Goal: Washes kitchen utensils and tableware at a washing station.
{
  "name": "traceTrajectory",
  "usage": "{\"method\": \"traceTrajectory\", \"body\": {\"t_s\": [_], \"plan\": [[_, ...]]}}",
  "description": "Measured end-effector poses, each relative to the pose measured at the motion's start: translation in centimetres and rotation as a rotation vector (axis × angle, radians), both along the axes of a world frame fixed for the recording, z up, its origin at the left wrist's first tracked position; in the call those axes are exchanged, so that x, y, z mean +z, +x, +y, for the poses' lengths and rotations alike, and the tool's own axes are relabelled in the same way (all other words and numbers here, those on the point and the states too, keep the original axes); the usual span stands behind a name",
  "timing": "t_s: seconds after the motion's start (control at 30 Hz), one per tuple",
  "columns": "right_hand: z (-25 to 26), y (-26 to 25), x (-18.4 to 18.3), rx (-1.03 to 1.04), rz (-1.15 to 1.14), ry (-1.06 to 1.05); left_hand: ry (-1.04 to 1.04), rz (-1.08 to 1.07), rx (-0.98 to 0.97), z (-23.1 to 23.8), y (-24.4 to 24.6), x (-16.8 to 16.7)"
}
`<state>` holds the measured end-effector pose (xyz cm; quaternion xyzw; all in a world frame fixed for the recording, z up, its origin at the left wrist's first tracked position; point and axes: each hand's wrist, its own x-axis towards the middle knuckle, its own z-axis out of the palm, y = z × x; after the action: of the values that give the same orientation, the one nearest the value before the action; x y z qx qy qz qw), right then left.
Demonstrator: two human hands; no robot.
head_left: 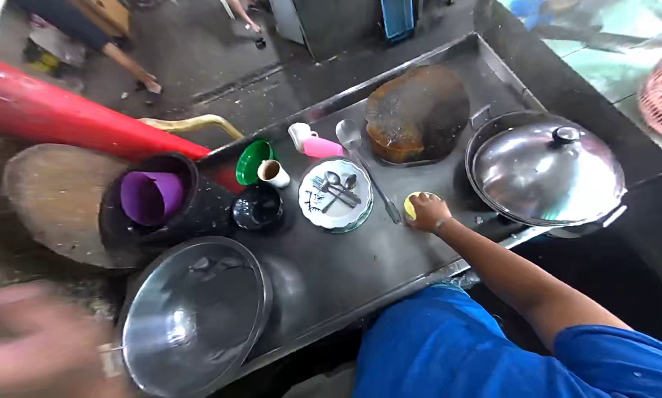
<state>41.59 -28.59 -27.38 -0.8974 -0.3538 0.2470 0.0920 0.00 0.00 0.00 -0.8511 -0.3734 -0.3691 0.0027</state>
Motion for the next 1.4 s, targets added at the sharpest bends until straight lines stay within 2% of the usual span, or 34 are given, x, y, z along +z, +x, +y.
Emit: {"method": "traceTrajectory", "body": {"t_s": [0.07, 0.13, 0.17, 0.23, 0.3, 0.4, 0.53, 0.6, 0.67, 0.73, 0.77, 0.83, 0.9, 0.97, 1.03, 1.1, 1.17, 1.23, 1.33, 1.4], "plan": [[1.2, 0.0, -1.4, 0.028, 0.005, -0.037, -0.464, -0.025, -0.222, -4.1, 6.4, -11.2], [0.5, 1.2, -2.6, -0.03, 0.035, 0.074, -0.873, -0.071, -0.344, -8.5, 12.0, -21.8], [0.0, 1.8, -3.1, -0.089, 0.057, 0.14, -1.071, -0.071, -0.384, -10.9, 14.3, -25.9], [-1.0, 2.7, -3.1, -0.154, 0.103, 0.2, -1.394, -0.033, -0.441, -15.7, 18.2, -31.4], [-1.7, 2.2, -2.8, -0.107, 0.07, 0.144, -1.582, 0.091, -0.49, -19.2, 21.2, -33.6], [-0.8, 0.6, -2.2, -0.054, -0.015, 0.025, -1.737, 0.138, -0.492, -21.1, 26.1, -34.4], [0.0, 0.1, -2.9, -0.208, 0.06, 0.058, -2.008, -0.129, -0.244, -21.8, 30.7, -34.4], [-0.9, -0.1, -2.9, -0.307, 0.084, 0.211, -1.912, -0.108, -0.205, -21.9, 31.3, -34.2], [-2.6, -0.9, -2.2, -0.383, 0.045, 0.433, -1.689, -0.049, -0.217, -21.9, 31.3, -34.5], [-4.3, -0.8, -0.8, -0.397, -0.002, 0.558, -1.5, -0.052, -0.284, -21.8, 31.0, -34.5], [-4.9, -0.6, -0.3, -0.372, -0.015, 0.597, -1.471, -0.088, -0.317, -21.8, 30.9, -34.1], [-5.6, -0.3, -0.4, -0.274, 0.01, 0.647, -1.532, -0.177, -0.387, -21.7, 31.1, -33.1], [-5.8, -0.5, -1.6, -0.156, 0.133, 0.689, -1.643, -0.229, -0.44, -21.9, 31.4, -32.1], [-5.8, -0.7, -3.2, -0.106, 0.267, 0.752, -1.626, -0.218, -0.479, -22.4, 31.7, -30.9], [-5.9, -0.9, -3.3, -0.178, 0.256, 0.792, -1.542, -0.214, -0.58, -22.5, 31.7, -29.7], [-5.9, -1.3, -2.1, -0.393, 0.244, 0.861, -1.432, -0.197, -0.643, -22.4, 31.5, -29.2], [-5.4, -1.9, -1.1, -0.55, 0.344, 0.994, -1.398, -0.195, -0.559, -22.3, 31.1, -29.1], [-4.4, -2.5, -1.0, -0.578, 0.518, 1.055, -1.463, -0.273, -0.444, -22.3, 30.7, -28.6], [-2.3, -4.0, -0.5, -0.444, 0.596, 0.889, -1.436, -0.416, -0.357, -21.6, 28.7, -27.3], [-1.1, -4.7, -1.1, -0.354, 0.684, 0.855, -1.432, -0.472, -0.339, -20.7, 26.8, -26.9]]}}
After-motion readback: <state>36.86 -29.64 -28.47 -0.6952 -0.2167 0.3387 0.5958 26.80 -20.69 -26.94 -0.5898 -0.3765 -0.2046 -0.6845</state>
